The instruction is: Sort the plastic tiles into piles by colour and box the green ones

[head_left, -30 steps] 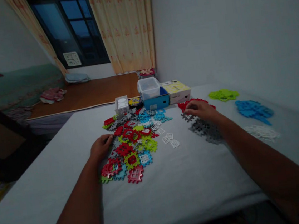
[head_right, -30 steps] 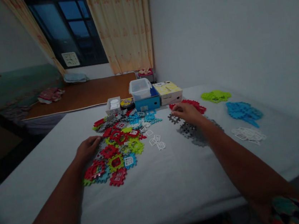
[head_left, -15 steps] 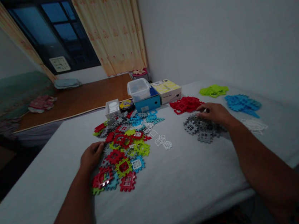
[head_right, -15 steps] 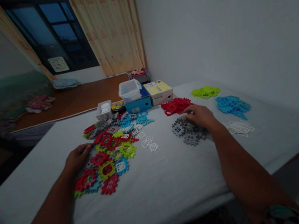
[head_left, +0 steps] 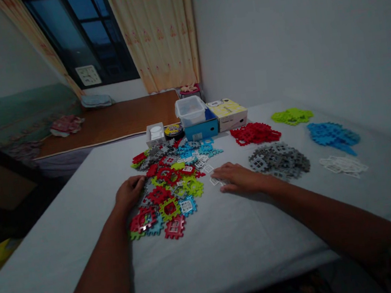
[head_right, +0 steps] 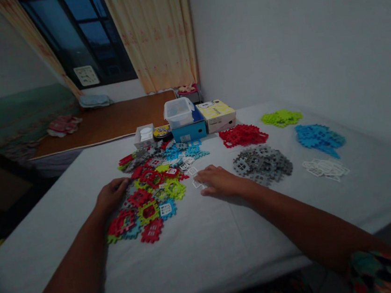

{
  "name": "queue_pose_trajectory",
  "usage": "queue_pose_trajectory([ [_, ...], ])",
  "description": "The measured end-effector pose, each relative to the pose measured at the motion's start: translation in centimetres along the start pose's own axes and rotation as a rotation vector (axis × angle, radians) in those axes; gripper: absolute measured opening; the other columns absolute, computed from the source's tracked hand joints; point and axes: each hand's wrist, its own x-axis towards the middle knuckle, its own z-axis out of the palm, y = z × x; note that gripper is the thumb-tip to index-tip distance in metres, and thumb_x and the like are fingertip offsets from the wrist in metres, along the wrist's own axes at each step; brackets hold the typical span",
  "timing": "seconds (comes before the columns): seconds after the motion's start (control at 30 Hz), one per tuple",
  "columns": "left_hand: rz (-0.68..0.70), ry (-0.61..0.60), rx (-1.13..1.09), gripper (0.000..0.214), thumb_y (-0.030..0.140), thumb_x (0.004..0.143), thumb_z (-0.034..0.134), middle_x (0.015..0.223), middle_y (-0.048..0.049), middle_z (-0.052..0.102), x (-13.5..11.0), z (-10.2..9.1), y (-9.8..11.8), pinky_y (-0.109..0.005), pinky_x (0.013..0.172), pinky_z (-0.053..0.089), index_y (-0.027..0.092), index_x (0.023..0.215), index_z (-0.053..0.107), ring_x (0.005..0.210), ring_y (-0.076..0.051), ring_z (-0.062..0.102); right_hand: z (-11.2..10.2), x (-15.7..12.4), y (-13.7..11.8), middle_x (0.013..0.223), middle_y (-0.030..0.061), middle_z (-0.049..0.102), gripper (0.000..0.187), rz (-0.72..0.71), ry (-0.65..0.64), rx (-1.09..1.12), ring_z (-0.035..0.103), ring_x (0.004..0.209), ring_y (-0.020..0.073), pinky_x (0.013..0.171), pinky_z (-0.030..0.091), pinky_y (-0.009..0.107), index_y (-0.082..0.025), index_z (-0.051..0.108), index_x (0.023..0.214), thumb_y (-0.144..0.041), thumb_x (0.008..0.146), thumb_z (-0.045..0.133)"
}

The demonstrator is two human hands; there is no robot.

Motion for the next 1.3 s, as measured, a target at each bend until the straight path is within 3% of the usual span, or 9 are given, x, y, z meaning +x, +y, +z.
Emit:
queue_pose_trajectory([
  [0.2,0.004,-0.005,-0.009,0.048,0.049,0.087,0.039,0.112,-0.0052,0.071,0.0,-0.1,0.1,-0.027,0.083,0.048,0.021,0.111,0.069,0.1,-0.022,0.065,0.0,-0.4,-1.2,0.109,0.0107,0.065,0.025,-0.034,0.045,-0.004,0.053,0.104,0.0217,0.092,0.043,0.036,-0.018,0.065,0.11,-0.028,0.092,0.052],
  [0.43,0.005,-0.008,-0.01,0.048,0.049,0.086,0.04,0.114,-0.0058,0.07,0.4,0.1,-0.4,-0.028,0.086,0.048,0.021,0.111,0.069,0.104,-0.023,0.063,0.5,-0.9,-0.9,0.095,0.0097,0.068,0.026,0.029,0.095,-0.196,0.057,0.089,0.0203,0.08,0.045,0.031,-0.016,0.065,0.109,-0.023,0.095,0.044],
  [0.6,-0.002,-0.011,-0.008,0.048,0.05,0.085,0.041,0.114,-0.0062,0.07,0.7,0.0,-0.8,-0.029,0.083,0.049,0.021,0.11,0.07,0.104,-0.024,0.064,0.7,-0.9,0.0,0.098,0.0082,0.07,0.025,0.073,0.18,-0.188,0.06,0.09,0.0189,0.079,0.046,0.029,-0.018,0.066,0.109,-0.024,0.095,0.047],
  [0.7,-0.013,-0.027,0.0,0.048,0.05,0.086,0.041,0.114,-0.007,0.07,0.8,-0.2,-0.8,-0.031,0.082,0.05,0.02,0.112,0.069,0.101,-0.025,0.065,-0.3,-1.0,0.5,0.1,0.0071,0.072,0.022,0.1,0.273,-0.087,0.062,0.091,0.0184,0.083,0.047,0.029,-0.018,0.069,0.104,-0.024,0.093,0.052],
  [0.8,-0.031,-0.042,-0.002,0.048,0.05,0.086,0.041,0.115,-0.0075,0.07,1.0,-0.2,-1.0,-0.032,0.083,0.05,0.021,0.113,0.068,0.102,-0.026,0.065,-3.1,-2.2,1.5,0.098,0.006,0.073,0.02,0.169,0.42,0.029,0.065,0.089,0.0176,0.084,0.048,0.029,-0.019,0.071,0.098,-0.028,0.091,0.055],
  [0.9,-0.036,-0.055,-0.006,0.048,0.05,0.087,0.04,0.118,-0.0077,0.068,1.3,-0.1,-1.4,-0.035,0.087,0.049,0.021,0.114,0.067,0.106,-0.027,0.063,-7.1,-5.8,3.3,0.095,0.0037,0.073,0.022,0.313,0.59,0.082,0.066,0.085,0.017,0.08,0.048,0.029,-0.021,0.071,0.096,-0.036,0.089,0.056],
  [1.03,-0.053,-0.056,-0.009,0.047,0.051,0.087,0.04,0.117,-0.0076,0.069,1.6,0.0,-1.8,-0.037,0.087,0.05,0.023,0.114,0.067,0.104,-0.028,0.064,-11.0,-14.7,7.8,0.087,0.0037,0.073,0.031,0.613,0.704,0.019,0.066,0.079,0.0188,0.075,0.048,0.03,-0.02,0.072,0.09,-0.045,0.085,0.056],
  [1.17,-0.069,-0.032,-0.003,0.044,0.052,0.086,0.043,0.11,-0.007,0.071,1.9,0.1,-1.9,-0.04,0.081,0.053,0.025,0.109,0.07,0.098,-0.03,0.066,-11.3,-24.2,12.7,0.081,0.0062,0.073,0.038,0.908,0.674,-0.073,0.067,0.075,0.0231,0.069,0.048,0.032,-0.019,0.073,0.084,-0.053,0.077,0.056],
  [1.3,-0.087,-0.008,0.011,0.042,0.051,0.084,0.045,0.106,-0.0072,0.072,2.1,0.2,-2.1,-0.042,0.077,0.054,0.025,0.107,0.071,0.095,-0.032,0.067,-10.5,-29.0,15.5,0.081,0.0062,0.074,0.035,1.016,0.489,-0.059,0.068,0.077,0.0247,0.068,0.049,0.032,-0.02,0.073,0.079,-0.051,0.072,0.058],
])
